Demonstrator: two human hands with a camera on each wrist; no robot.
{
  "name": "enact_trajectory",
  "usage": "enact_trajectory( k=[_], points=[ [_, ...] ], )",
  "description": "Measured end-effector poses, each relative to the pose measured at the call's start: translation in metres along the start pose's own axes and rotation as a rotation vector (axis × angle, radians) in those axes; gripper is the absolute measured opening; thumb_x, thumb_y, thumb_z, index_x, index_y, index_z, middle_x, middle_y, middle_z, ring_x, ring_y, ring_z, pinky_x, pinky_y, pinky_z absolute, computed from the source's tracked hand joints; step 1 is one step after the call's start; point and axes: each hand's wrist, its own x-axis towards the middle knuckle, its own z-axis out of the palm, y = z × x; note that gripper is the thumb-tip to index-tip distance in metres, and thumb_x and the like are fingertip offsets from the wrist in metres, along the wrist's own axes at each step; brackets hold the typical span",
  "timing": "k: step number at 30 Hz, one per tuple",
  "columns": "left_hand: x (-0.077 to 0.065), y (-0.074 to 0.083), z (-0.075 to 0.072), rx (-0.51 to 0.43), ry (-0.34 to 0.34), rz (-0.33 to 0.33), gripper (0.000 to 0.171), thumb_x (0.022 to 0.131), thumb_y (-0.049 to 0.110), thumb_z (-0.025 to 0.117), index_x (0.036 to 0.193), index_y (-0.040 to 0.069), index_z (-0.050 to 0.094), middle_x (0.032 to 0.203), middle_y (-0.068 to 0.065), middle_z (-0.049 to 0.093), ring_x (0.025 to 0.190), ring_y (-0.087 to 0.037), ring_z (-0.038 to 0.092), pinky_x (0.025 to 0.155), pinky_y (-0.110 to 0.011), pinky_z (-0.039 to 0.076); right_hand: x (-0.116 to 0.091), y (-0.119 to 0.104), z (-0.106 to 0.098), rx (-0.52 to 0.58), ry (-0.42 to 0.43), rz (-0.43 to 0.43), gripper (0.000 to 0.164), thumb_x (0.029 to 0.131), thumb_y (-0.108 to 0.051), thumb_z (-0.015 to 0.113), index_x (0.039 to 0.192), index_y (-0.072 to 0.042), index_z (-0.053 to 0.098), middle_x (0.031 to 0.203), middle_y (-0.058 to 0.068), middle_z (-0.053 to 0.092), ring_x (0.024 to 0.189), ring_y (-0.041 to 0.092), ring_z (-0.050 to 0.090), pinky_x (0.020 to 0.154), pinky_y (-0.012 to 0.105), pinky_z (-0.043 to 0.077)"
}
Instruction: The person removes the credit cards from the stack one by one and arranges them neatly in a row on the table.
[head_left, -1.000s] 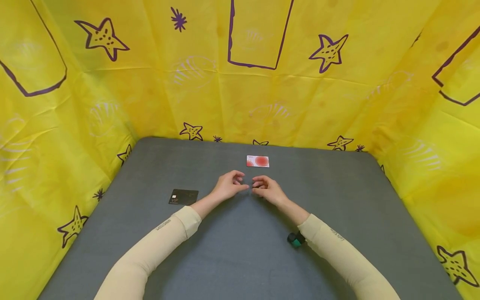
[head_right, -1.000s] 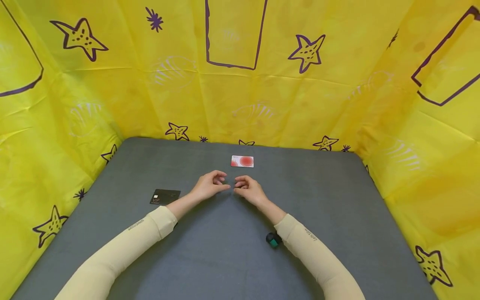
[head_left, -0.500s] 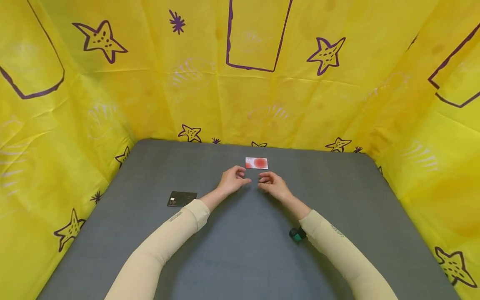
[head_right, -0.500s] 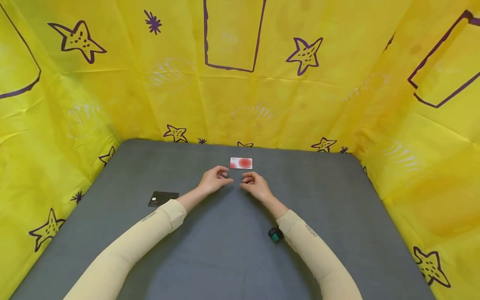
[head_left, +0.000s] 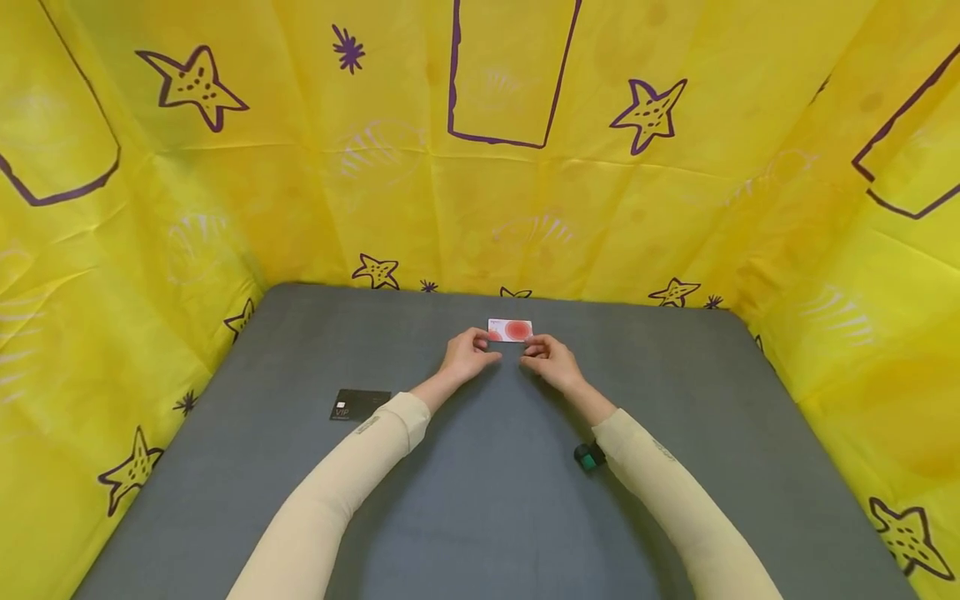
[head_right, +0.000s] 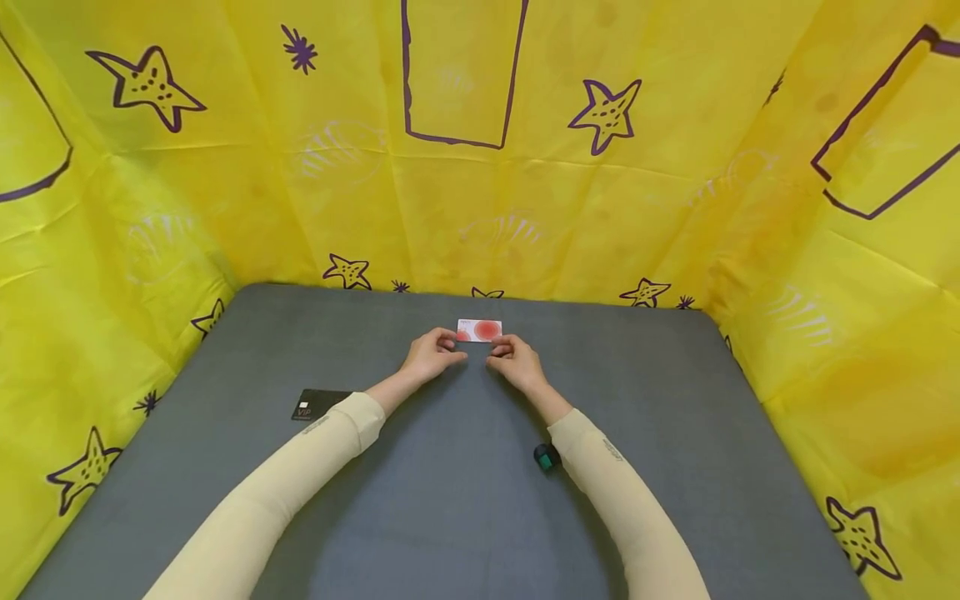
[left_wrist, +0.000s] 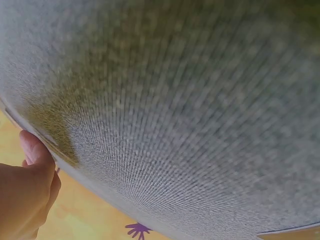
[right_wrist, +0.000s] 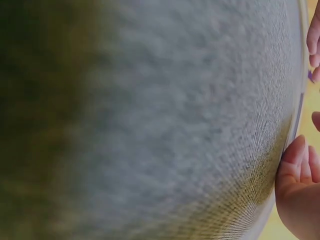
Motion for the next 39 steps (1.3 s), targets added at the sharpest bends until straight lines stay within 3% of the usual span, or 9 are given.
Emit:
enact_trajectory(
  k=[12,21,27,34,39],
  points=[
    [0.013,0.0,0.002,0.021,0.02,-0.003,0.038,0.082,0.015,0.078,0.112,-0.002,0.063,0.1,-0.015,0.063,0.088,-0.025,0.06,0.083,-0.036,0.05,0.015,-0.001,0.001,-0.063,0.043,0.0,0.042,0.085,-0.012,0.075,0.123,-0.001,0.059,0.105,0.014,0.067,0.079,0.02,0.06,0.066,0.023,0.049],
    [0.023,-0.004,0.001,0.028,0.049,0.034,0.038,0.08,0.014,0.078,0.11,-0.004,0.063,0.096,-0.015,0.063,0.089,-0.026,0.06,0.083,-0.036,0.049,0.024,0.002,-0.003,-0.123,0.102,-0.003,0.043,0.082,-0.012,0.076,0.12,-0.001,0.06,0.1,0.014,0.065,0.081,0.023,0.057,0.071,0.025,0.047],
    [0.029,-0.006,0.002,0.046,0.038,0.029,0.04,0.08,0.013,0.079,0.113,-0.004,0.063,0.096,-0.015,0.062,0.089,-0.026,0.057,0.083,-0.036,0.047,0.032,0.004,-0.004,-0.182,0.122,-0.016,0.043,0.081,-0.013,0.077,0.118,0.0,0.061,0.102,0.015,0.065,0.081,0.023,0.055,0.072,0.027,0.044],
    [0.038,-0.004,0.005,0.143,-0.007,0.05,0.045,0.08,0.014,0.077,0.118,-0.003,0.061,0.096,-0.013,0.06,0.089,-0.025,0.054,0.084,-0.036,0.046,0.04,0.006,-0.006,-0.232,0.1,-0.063,0.048,0.078,-0.018,0.078,0.118,0.003,0.061,0.104,0.017,0.062,0.095,0.032,0.055,0.089,0.042,0.044],
    [0.042,-0.004,0.005,0.169,-0.038,0.045,0.05,0.078,0.014,0.079,0.121,-0.004,0.059,0.097,-0.013,0.059,0.091,-0.026,0.054,0.086,-0.037,0.045,0.047,0.01,-0.007,-0.263,0.076,-0.099,0.052,0.075,-0.022,0.079,0.116,0.003,0.06,0.103,0.016,0.061,0.097,0.033,0.054,0.091,0.043,0.043]
  ],
)
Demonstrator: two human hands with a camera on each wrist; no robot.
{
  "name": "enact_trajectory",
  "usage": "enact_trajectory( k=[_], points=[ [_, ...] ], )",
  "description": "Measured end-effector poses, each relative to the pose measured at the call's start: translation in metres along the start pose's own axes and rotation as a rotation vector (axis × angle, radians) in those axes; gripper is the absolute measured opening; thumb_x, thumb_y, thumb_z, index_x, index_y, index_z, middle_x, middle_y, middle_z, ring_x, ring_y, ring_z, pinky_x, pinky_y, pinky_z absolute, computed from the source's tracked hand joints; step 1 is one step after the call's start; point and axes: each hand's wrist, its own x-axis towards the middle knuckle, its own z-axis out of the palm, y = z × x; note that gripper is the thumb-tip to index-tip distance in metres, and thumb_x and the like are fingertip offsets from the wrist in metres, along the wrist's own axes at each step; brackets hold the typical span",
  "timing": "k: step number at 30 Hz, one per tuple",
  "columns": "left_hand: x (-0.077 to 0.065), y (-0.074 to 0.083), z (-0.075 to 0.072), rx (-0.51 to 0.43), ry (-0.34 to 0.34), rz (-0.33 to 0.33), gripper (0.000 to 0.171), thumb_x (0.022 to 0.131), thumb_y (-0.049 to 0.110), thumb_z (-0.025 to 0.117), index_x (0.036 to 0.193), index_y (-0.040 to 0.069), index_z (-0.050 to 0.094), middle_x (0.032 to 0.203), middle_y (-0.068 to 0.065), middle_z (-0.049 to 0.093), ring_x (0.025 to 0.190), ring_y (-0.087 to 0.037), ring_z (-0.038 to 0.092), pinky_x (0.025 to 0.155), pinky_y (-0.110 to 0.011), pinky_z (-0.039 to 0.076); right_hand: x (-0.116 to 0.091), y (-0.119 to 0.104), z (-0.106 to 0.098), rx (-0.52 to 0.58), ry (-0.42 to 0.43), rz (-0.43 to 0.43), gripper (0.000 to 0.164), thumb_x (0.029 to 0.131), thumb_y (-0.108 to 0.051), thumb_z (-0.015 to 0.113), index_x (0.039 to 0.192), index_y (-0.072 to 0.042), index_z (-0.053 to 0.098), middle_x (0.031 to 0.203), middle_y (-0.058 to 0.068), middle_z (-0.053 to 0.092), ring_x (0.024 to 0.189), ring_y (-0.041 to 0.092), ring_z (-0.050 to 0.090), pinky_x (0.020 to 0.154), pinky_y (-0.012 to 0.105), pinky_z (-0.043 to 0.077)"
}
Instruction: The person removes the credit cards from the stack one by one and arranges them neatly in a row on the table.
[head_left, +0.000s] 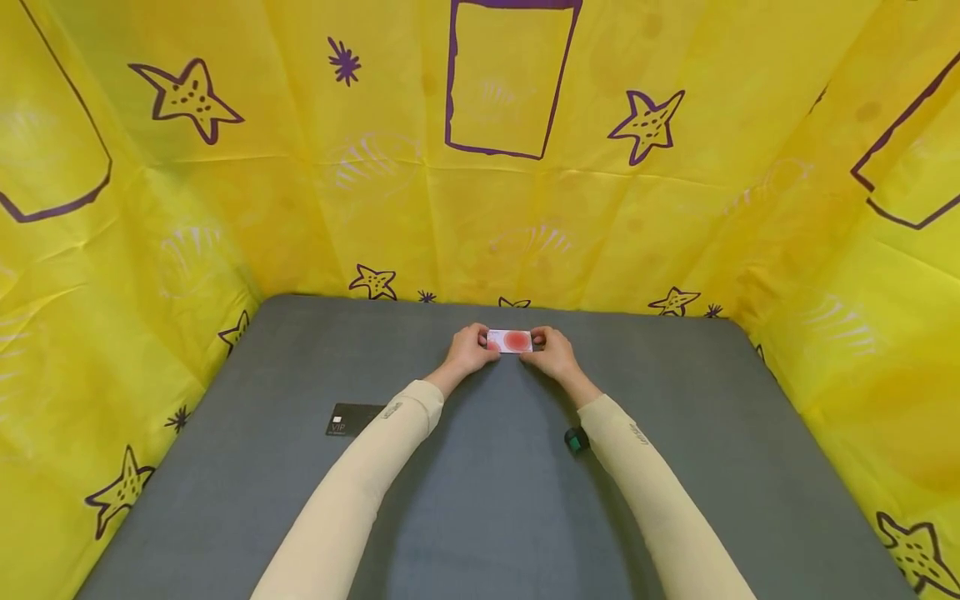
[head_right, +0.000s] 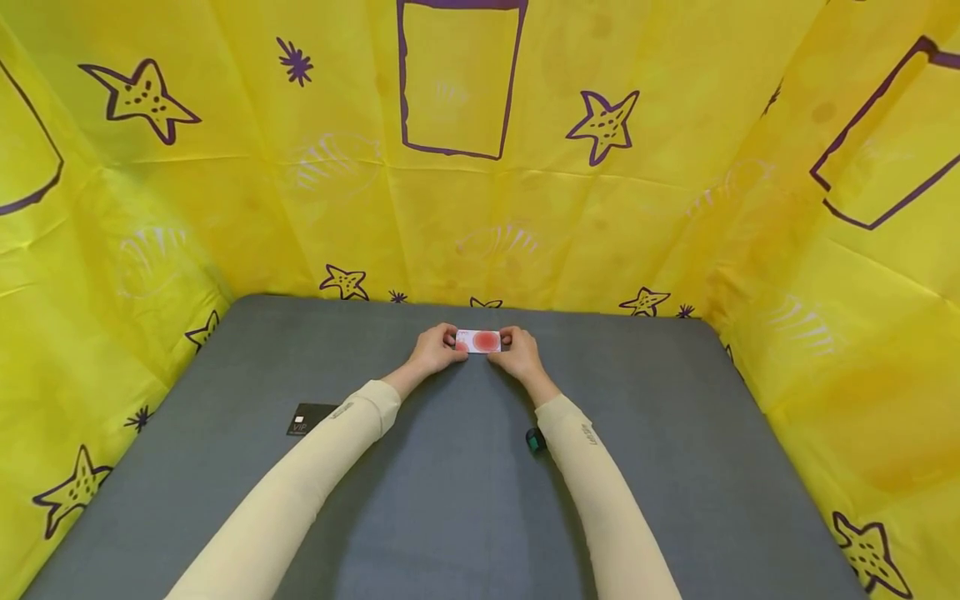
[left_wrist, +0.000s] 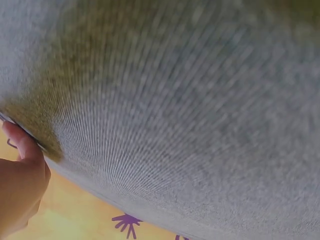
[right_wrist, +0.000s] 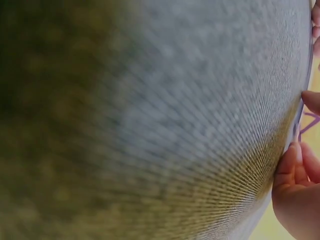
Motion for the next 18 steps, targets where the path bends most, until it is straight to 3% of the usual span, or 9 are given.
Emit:
enact_trajectory(
  k=[9,18],
  points=[
    [0.0033,-0.0019,-0.0018,0.01,-0.043,-0.039,0.057,0.079,0.013,0.08,0.128,-0.004,0.055,0.099,-0.015,0.06,0.092,-0.026,0.054,0.089,-0.037,0.046,0.0045,-0.0005,-0.0012,-0.046,-0.08,0.054,0.058,0.079,-0.019,0.076,0.127,0.005,0.055,0.112,0.019,0.059,0.104,0.034,0.052,0.097,0.044,0.04],
    [0.0061,0.0021,-0.0079,-0.007,-0.095,-0.051,0.056,0.081,0.012,0.079,0.129,-0.005,0.055,0.097,-0.013,0.06,0.091,-0.026,0.054,0.087,-0.036,0.046,0.0091,0.0049,-0.0069,-0.041,-0.114,-0.018,0.063,0.078,-0.028,0.079,0.127,0.005,0.056,0.106,0.015,0.06,0.096,0.03,0.051,0.088,0.04,0.044]
  ],
)
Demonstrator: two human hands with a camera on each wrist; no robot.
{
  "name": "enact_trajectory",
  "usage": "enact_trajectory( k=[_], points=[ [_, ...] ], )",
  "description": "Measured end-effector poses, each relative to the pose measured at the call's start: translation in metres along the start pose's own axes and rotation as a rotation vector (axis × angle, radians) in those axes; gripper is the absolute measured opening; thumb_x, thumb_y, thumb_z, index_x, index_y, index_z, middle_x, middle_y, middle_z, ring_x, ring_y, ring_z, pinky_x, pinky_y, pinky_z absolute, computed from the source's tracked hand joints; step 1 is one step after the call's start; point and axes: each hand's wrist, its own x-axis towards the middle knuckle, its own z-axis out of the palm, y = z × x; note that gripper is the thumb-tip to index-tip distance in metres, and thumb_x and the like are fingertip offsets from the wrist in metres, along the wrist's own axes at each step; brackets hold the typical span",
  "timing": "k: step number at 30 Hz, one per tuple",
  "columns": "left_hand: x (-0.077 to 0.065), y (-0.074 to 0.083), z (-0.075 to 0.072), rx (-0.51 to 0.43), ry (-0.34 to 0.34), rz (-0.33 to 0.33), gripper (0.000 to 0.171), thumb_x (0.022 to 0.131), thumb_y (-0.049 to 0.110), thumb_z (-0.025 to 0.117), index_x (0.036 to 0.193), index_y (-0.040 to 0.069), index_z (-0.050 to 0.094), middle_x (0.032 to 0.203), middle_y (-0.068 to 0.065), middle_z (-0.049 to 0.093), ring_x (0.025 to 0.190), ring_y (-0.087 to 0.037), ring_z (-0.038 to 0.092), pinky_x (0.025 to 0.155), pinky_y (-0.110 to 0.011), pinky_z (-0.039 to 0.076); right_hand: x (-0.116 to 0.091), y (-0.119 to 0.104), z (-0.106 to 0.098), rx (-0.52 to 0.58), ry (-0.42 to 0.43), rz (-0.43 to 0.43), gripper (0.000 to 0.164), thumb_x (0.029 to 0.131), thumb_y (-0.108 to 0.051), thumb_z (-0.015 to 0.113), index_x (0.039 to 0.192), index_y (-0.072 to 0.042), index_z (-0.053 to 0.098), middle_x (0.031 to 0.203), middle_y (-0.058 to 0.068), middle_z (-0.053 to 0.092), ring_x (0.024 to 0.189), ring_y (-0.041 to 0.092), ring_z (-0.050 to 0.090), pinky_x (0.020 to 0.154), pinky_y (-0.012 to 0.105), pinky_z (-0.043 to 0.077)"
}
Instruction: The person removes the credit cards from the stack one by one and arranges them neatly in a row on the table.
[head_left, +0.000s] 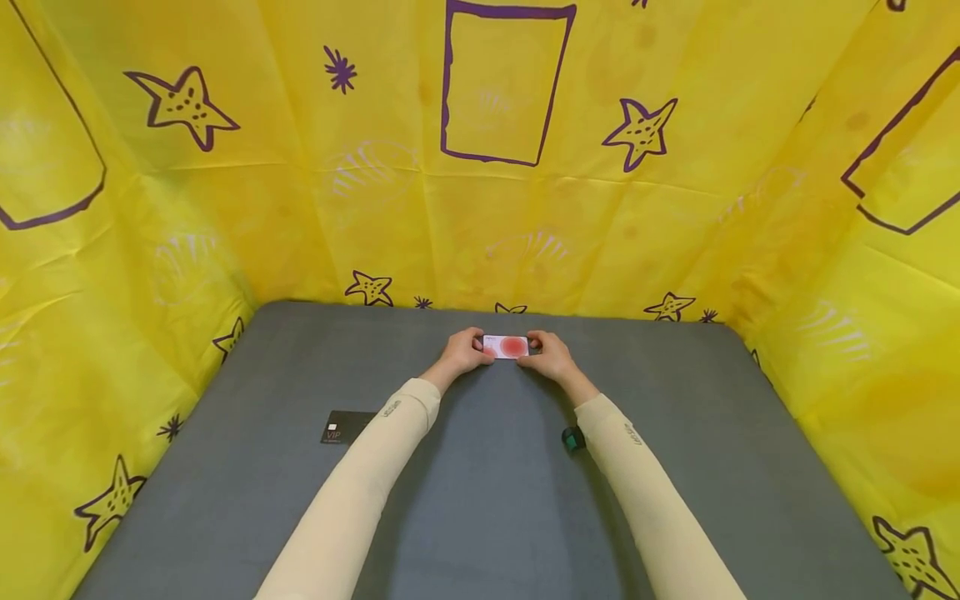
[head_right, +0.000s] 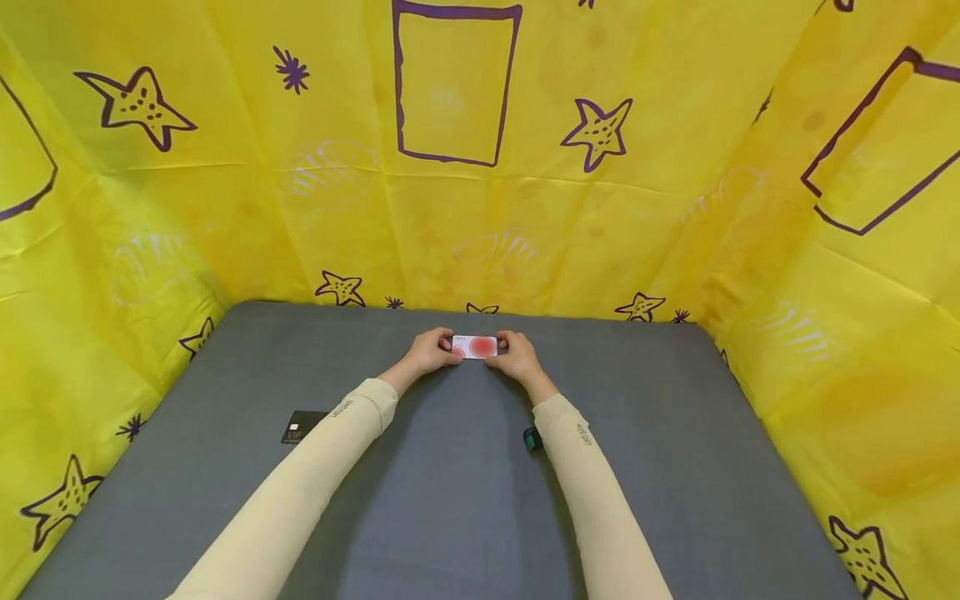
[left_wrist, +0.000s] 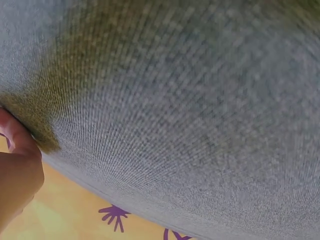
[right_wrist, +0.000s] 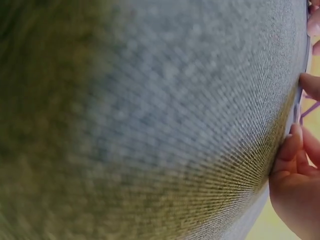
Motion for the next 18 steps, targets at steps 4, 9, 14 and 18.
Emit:
enact_trajectory(
  k=[4,9,14,18],
  points=[
    [0.0019,-0.0017,-0.0009,-0.005,-0.02,-0.006,0.057,0.082,0.013,0.079,0.13,-0.003,0.054,0.096,-0.011,0.058,0.09,-0.024,0.053,0.085,-0.034,0.045,-0.0003,-0.0025,-0.0006,-0.021,-0.033,0.026,0.061,0.082,-0.022,0.075,0.132,0.006,0.053,0.111,0.018,0.056,0.098,0.031,0.049,0.09,0.043,0.042],
    [0.0041,-0.0036,-0.0003,-0.007,-0.025,-0.004,0.056,0.083,0.014,0.078,0.131,-0.002,0.055,0.097,-0.011,0.057,0.091,-0.024,0.052,0.084,-0.033,0.044,-0.0024,-0.0049,-0.0001,-0.028,-0.037,0.051,0.058,0.084,-0.02,0.074,0.133,0.003,0.053,0.112,0.017,0.054,0.1,0.03,0.048,0.09,0.041,0.041],
    [0.0047,-0.006,0.0007,0.002,-0.018,0.001,0.054,0.082,0.015,0.079,0.129,-0.001,0.057,0.097,-0.011,0.057,0.092,-0.024,0.051,0.084,-0.034,0.043,-0.0036,-0.0055,0.001,-0.001,-0.031,0.054,0.057,0.084,-0.02,0.075,0.132,0.003,0.053,0.112,0.018,0.054,0.099,0.031,0.048,0.089,0.041,0.041],
    [0.0063,-0.0081,0.0017,0.005,-0.012,0.012,0.053,0.082,0.014,0.079,0.129,-0.001,0.057,0.096,-0.011,0.057,0.091,-0.024,0.052,0.085,-0.035,0.043,-0.0045,-0.0066,0.0008,0.003,-0.026,0.045,0.056,0.084,-0.02,0.075,0.131,0.003,0.054,0.111,0.017,0.054,0.096,0.03,0.048,0.086,0.039,0.041]
  ],
)
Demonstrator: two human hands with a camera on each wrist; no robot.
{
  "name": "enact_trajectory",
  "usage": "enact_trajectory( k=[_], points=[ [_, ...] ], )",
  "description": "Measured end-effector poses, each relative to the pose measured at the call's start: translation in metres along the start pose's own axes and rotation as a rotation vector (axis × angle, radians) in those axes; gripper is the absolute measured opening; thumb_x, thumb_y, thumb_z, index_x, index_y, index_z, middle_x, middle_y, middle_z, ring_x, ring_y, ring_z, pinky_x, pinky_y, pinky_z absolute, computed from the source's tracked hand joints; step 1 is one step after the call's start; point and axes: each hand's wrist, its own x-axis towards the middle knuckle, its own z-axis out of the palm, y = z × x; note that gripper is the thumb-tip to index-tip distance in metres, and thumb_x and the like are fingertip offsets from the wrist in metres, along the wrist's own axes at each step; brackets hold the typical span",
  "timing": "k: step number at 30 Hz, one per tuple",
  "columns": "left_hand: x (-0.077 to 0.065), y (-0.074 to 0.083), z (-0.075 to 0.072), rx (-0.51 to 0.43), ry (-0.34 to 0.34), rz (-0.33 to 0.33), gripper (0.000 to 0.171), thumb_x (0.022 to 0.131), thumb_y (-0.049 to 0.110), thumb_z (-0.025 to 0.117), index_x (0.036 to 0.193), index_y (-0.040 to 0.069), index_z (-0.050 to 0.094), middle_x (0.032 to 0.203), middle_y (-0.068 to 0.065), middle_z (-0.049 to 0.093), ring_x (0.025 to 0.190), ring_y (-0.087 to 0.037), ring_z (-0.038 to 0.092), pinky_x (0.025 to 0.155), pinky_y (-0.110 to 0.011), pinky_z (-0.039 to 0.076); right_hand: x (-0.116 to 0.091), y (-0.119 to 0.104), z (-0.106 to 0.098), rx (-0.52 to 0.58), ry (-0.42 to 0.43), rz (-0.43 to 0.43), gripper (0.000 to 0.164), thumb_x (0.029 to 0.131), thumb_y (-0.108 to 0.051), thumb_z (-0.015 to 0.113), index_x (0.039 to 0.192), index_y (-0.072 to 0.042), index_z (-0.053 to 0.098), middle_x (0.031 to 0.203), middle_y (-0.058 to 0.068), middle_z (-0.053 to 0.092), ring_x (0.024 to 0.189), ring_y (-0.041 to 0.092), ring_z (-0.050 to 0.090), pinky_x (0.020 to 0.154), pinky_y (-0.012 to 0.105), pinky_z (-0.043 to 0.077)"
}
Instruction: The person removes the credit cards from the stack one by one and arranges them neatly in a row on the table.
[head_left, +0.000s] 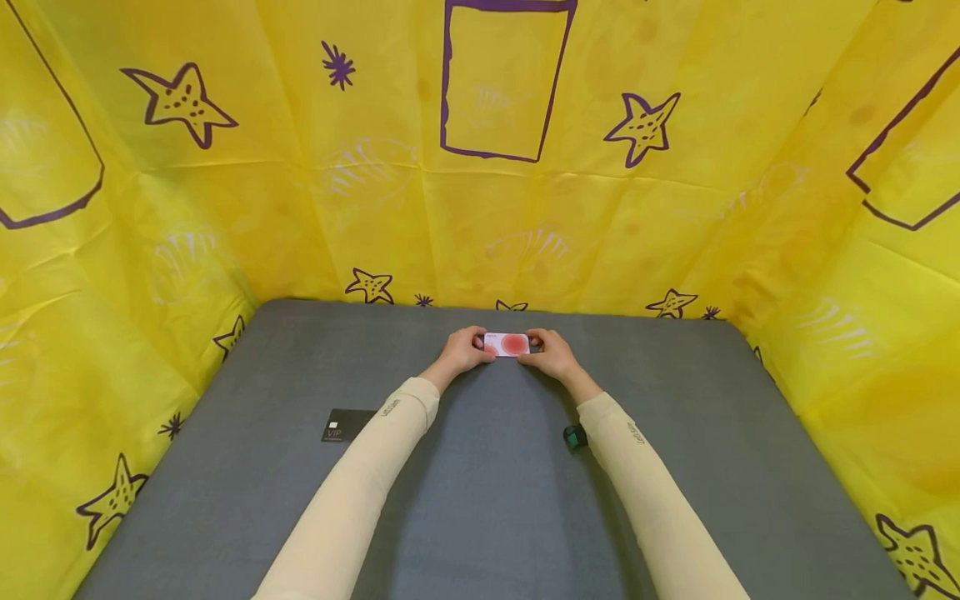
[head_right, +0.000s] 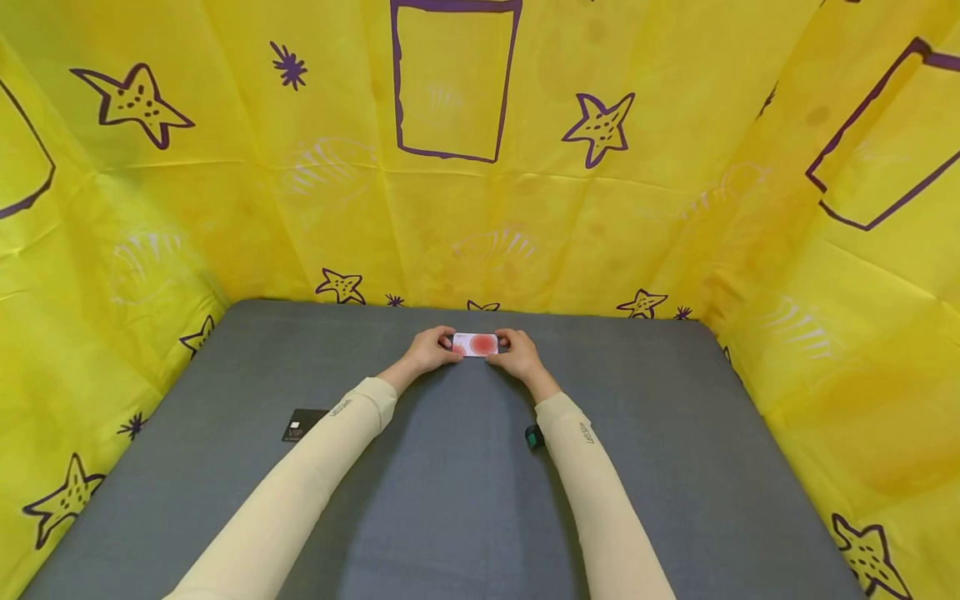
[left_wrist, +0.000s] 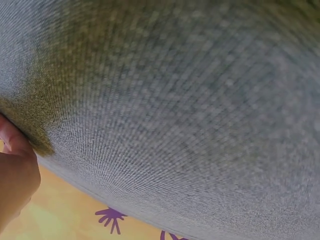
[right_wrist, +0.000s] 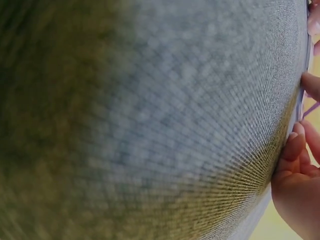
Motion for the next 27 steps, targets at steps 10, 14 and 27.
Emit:
enact_trajectory(
  k=[10,14,27],
  points=[
    [-0.0024,-0.0009,0.0015,-0.007,0.029,0.048,0.052,0.082,0.013,0.08,0.127,0.0,0.058,0.092,-0.011,0.058,0.087,-0.024,0.053,0.082,-0.035,0.045,-0.0002,0.0021,-0.001,0.003,0.024,-0.019,0.054,0.082,-0.019,0.076,0.128,0.001,0.055,0.108,0.016,0.056,0.091,0.028,0.049,0.082,0.037,0.041],
    [-0.0025,0.0001,0.0012,-0.014,0.046,0.065,0.053,0.081,0.013,0.08,0.127,0.001,0.058,0.091,-0.01,0.059,0.085,-0.024,0.053,0.081,-0.034,0.046,-0.0008,0.0007,-0.002,0.012,0.048,-0.02,0.055,0.081,-0.017,0.078,0.128,0.0,0.056,0.107,0.017,0.057,0.09,0.028,0.05,0.081,0.036,0.042],
    [-0.0034,-0.0017,0.0038,-0.039,0.076,0.117,0.055,0.078,0.009,0.083,0.125,0.0,0.057,0.09,-0.01,0.062,0.078,-0.021,0.057,0.076,-0.031,0.049,-0.0048,0.0022,0.0008,0.088,0.059,-0.013,0.057,0.081,-0.011,0.079,0.13,-0.004,0.05,0.101,0.015,0.059,0.079,0.023,0.05,0.072,0.029,0.04]
  ],
)
